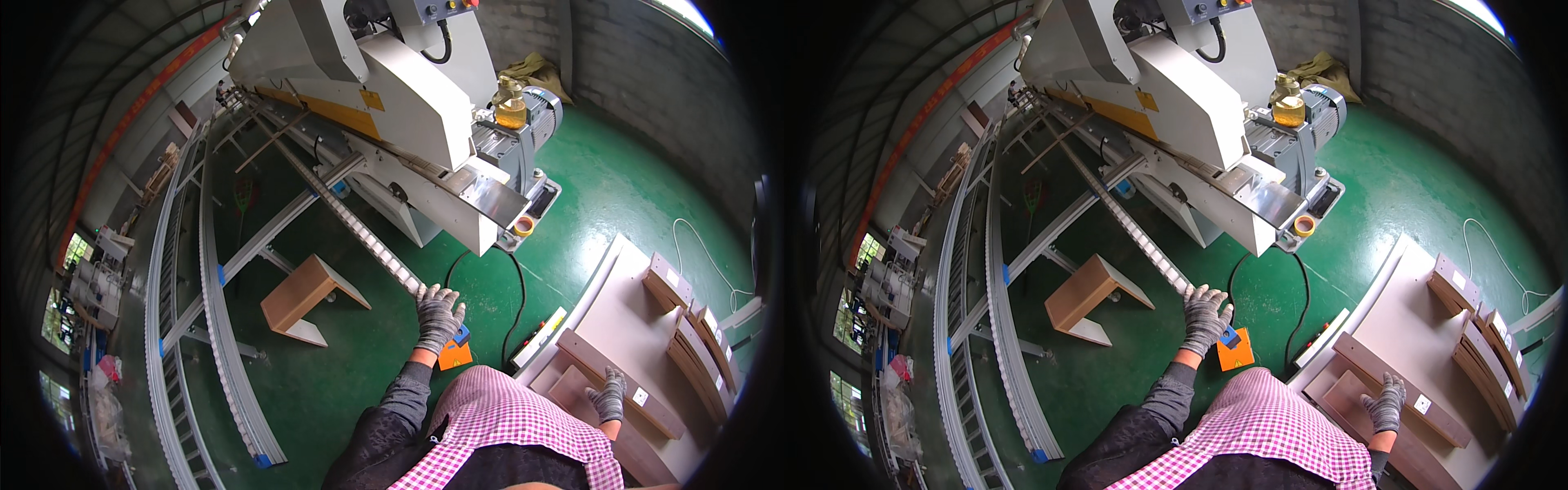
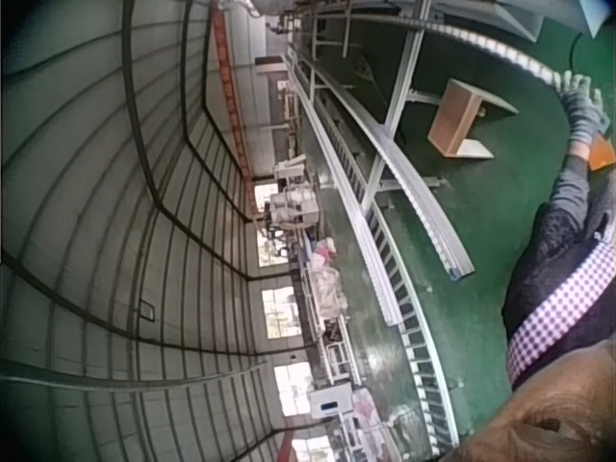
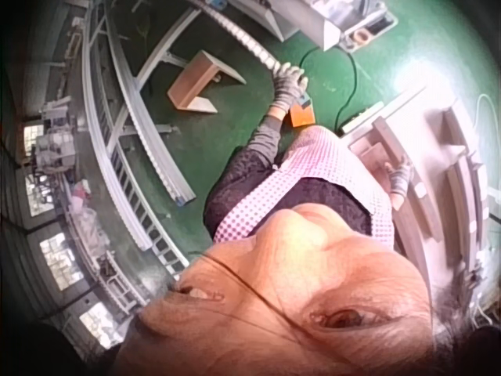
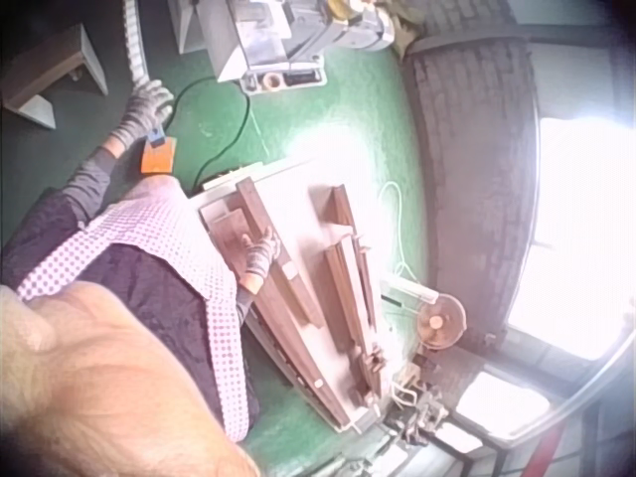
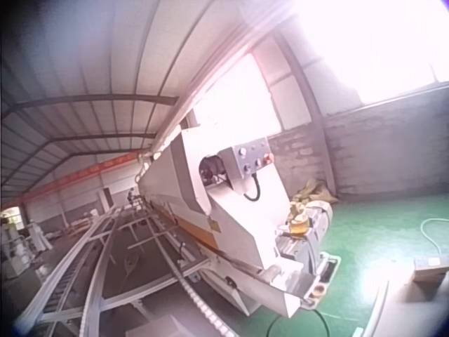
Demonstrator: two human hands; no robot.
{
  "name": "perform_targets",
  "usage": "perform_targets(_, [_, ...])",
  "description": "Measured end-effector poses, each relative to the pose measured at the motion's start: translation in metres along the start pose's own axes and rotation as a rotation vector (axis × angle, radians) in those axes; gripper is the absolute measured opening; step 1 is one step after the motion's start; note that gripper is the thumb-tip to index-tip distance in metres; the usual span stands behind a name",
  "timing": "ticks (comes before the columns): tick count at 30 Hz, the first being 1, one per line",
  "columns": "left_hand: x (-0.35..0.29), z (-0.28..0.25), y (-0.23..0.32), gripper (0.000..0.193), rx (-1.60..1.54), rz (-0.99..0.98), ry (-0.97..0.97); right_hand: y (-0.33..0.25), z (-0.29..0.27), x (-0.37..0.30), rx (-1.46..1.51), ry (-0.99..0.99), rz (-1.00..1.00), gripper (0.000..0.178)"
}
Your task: The person takes wooden boards from a table and feeds them one at a time into an edge banding machine in a workshop.
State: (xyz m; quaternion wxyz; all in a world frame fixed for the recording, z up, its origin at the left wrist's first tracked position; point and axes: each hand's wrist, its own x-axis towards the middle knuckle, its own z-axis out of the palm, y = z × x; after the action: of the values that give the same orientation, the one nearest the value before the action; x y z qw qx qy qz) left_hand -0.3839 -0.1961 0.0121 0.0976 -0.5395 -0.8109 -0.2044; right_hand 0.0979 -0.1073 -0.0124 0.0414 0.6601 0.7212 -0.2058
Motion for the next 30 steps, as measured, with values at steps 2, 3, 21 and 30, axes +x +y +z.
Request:
perform_targets(2, [-0.002, -0.001, -0.001, 0.034, 0.003, -0.003, 0.007, -0.003, 0.000, 0.000, 0.003, -0.004, -0.007, 0.091])
perform_targets(3, [-0.003, -0.001, -0.002, 0.034, 0.006, -0.005, 0.005, -0.004, -0.001, 0.000, 0.005, -0.004, -0.010, 0.091])
perform_targets(21, [-0.008, 0.020, -0.049, 0.029, -0.024, 0.048, 0.045, -0.041, -0.029, 0.006, -0.125, 0.059, -0.074, 0.078])
perform_targets(30, [-0.018, 0.002, -0.036, 0.046, 0.061, 0.168, 0.045, -0.019, -0.003, -0.024, -0.035, 0.023, 0.108, 0.088])
